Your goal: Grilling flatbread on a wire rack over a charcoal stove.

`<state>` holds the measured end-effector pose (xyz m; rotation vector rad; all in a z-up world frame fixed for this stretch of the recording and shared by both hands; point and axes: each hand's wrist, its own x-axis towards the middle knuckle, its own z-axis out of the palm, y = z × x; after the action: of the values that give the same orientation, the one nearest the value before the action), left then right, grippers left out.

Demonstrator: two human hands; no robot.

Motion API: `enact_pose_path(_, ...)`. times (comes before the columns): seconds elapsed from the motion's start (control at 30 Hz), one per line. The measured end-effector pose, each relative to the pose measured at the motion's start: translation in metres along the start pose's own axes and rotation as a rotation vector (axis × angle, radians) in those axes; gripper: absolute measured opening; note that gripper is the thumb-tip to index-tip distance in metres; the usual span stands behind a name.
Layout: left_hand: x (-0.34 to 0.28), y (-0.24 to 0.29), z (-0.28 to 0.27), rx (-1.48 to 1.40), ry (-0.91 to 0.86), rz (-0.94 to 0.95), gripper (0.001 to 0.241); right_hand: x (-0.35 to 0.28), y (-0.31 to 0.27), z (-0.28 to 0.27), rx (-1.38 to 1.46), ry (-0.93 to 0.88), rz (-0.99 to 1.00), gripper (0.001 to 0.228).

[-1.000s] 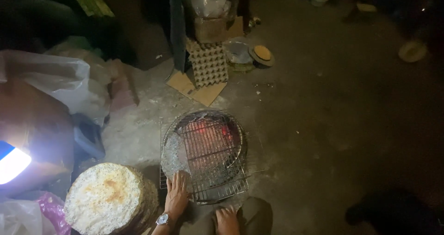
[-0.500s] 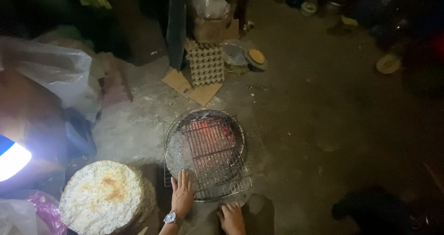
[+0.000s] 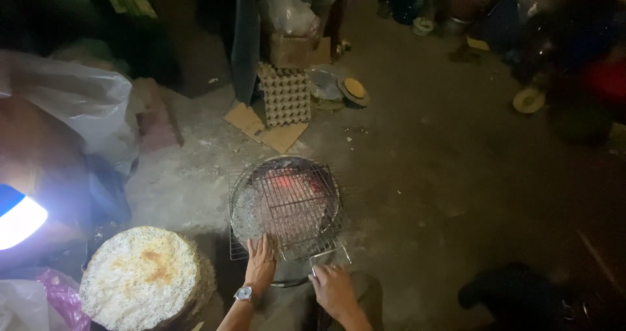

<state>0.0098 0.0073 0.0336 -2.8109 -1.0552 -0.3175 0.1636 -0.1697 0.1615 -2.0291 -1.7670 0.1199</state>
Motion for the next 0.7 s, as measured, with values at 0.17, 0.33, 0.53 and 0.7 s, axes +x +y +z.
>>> enact_pose_path(0.17, 0.02, -0.005, -0.04, -0.046, 0.13, 0.073, 0.051, 0.038, -0.007, -0.059, -0.155, 0.064, -0.173, 0.031)
enact_pose_path(0.33, 0.059, -0.012, -0.093, -0.052, 0.227, 0.223, 0.035, 0.081, 0.007, -0.09, -0.14, -0.02, -0.1, 0.031)
enact_pose_path(0.53, 0.067, -0.005, -0.205, -0.139, 0.342, 0.248, 0.027, 0.139, -0.002, -0.15, -0.081, 0.02, -0.165, 0.019)
enact_pose_path(0.7, 0.029, 0.005, -0.258, -0.591, 0.383, 0.025, 0.021, 0.177, -0.016, -0.193, 0.001, 0.015, -0.181, 0.016)
